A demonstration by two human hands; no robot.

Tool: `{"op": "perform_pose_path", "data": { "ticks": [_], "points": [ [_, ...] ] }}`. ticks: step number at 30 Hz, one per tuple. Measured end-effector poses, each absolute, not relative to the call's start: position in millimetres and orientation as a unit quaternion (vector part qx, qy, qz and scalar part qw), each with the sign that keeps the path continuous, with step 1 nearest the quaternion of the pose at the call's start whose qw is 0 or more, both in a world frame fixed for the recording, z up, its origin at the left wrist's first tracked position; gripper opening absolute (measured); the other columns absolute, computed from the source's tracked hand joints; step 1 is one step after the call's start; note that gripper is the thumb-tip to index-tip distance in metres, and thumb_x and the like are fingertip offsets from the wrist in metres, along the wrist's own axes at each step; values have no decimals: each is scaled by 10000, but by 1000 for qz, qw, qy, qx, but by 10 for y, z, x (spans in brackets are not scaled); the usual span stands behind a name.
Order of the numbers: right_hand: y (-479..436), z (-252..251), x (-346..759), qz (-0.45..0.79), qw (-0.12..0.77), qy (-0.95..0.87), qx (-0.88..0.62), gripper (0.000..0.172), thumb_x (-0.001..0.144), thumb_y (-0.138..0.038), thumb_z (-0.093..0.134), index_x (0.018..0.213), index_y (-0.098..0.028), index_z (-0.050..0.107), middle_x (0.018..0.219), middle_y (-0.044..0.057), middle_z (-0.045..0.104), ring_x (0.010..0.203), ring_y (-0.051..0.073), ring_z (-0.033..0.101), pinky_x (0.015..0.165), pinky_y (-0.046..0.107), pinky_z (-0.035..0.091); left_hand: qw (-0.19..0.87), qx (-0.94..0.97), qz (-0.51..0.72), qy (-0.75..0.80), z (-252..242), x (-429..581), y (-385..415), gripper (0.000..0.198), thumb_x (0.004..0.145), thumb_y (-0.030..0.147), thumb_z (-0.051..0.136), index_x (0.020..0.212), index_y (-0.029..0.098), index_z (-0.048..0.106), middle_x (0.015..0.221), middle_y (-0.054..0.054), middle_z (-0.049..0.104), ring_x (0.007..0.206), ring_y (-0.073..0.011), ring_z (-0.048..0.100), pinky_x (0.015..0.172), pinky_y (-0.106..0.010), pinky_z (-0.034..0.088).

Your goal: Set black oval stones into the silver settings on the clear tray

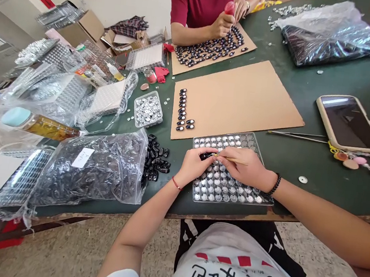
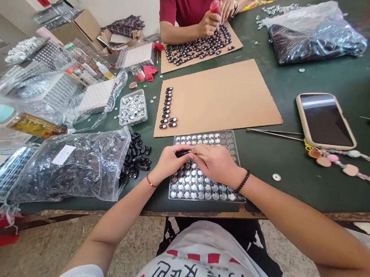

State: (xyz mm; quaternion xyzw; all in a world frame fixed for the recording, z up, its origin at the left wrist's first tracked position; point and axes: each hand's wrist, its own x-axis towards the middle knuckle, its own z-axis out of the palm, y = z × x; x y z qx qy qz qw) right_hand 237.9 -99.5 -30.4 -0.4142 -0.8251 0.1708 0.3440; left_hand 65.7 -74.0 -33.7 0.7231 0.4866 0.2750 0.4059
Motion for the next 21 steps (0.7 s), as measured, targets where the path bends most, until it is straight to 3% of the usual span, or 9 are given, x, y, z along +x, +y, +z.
{"op": "perform_pose_path", "data": {
  "ticks": [4,8,11,14,16,19,21],
  "points": [
    [-951,-270,2381,354,397,-723,-442,257,861,-356,358,747,-176,501,641,14,526,502,101,450,490,228,348,431,702,293,485,-327,676,-760,187,701,278,589,841,180,666,857,-30,670,809,-166,598,749,-271,443],
    [-869,-208,2443,585,460,-516,-424,384,881,-449,192,634,-195,342,541,-21,430,392,84,381,413,232,354,435,695,301,487,-264,708,-783,174,702,268,589,830,175,661,858,-33,665,812,-164,590,770,-279,430],
    [-866,-207,2460,519,462,-540,-475,361,858,-451,302,622,-186,373,552,-18,447,418,80,382,422,224,341,447,694,288,485,-234,724,-800,199,704,284,587,865,186,650,884,-34,654,837,-171,574,771,-285,422],
    [-909,-247,2424,383,393,-656,-518,193,790,-365,489,827,-180,525,729,10,570,500,85,440,472,219,350,465,682,303,476,-235,744,-831,263,674,301,617,913,192,607,915,-32,625,814,-155,554,739,-270,418],
    [-937,-265,2394,355,346,-706,-507,202,765,-308,524,932,-196,553,795,13,604,539,93,478,501,220,364,481,661,328,473,-250,754,-849,251,643,285,645,860,182,573,891,-22,600,789,-134,544,716,-248,414],
    [-931,-239,2383,357,313,-721,-504,169,749,-280,532,873,-197,613,728,5,619,549,105,505,503,221,369,581,579,325,471,-276,733,-841,263,598,260,681,782,170,516,779,4,564,614,-74,505,564,-193,394],
    [-866,-185,2397,362,307,-703,-529,169,739,-291,539,829,-186,637,676,6,616,551,115,515,500,226,373,694,476,306,446,-283,686,-810,291,612,269,673,820,172,494,748,6,557,466,-27,410,430,-158,308]
  ]
}}
